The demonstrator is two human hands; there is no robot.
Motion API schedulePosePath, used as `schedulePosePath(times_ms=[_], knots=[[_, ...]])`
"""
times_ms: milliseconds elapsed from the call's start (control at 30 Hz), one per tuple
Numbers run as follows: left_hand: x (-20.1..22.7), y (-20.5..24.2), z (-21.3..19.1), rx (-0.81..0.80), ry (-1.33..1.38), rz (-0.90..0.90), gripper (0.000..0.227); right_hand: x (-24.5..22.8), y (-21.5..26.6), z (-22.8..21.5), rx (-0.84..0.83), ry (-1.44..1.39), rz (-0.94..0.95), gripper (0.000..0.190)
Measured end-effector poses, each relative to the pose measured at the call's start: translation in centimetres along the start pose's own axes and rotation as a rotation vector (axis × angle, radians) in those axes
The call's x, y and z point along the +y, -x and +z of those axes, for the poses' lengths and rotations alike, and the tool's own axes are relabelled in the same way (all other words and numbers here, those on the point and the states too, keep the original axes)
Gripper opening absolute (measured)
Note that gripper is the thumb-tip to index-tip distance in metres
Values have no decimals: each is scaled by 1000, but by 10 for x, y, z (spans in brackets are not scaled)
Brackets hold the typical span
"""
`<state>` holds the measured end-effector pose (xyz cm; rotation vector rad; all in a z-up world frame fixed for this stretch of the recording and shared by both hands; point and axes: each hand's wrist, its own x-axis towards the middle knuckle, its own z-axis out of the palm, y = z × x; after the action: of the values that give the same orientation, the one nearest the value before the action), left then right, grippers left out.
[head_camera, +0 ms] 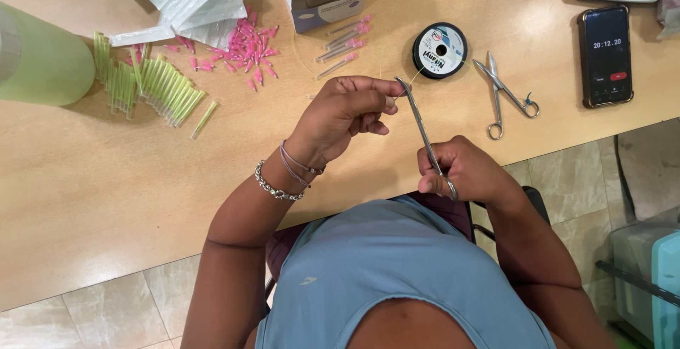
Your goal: The person assembles small medical supplies at a table. They insert a thin filament into a small plastic tube, then use hemostats to pull the filament through the tube. They repeat this process with several items, using scissors to cut the filament as needed.
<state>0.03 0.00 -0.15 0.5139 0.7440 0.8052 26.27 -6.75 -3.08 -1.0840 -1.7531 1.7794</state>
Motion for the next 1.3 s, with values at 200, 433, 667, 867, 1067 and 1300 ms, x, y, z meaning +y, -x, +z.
schedulePosePath(times_ms=[200, 433, 667, 867, 1067, 1300], knots=[[-2, -1, 0, -3, 2, -10, 37, 7, 1, -2, -12, -51, 2, 38], [-1, -1, 1, 5, -5, -1, 36, 8, 2, -1, 29, 12, 4, 38], [-5, -3, -1, 4, -1, -8, 35, 5, 4, -3, 41, 90, 10, 34], [-13, -8, -5, 2, -5, 5, 35, 7, 2, 0, 11, 42, 10, 39], [-8, -5, -2, 10, -13, 10, 34, 0, 3, 1, 65, 178, 0, 38], [-4, -2, 3, -41, -59, 36, 37, -12, -1, 2, 19, 192, 98, 47]])
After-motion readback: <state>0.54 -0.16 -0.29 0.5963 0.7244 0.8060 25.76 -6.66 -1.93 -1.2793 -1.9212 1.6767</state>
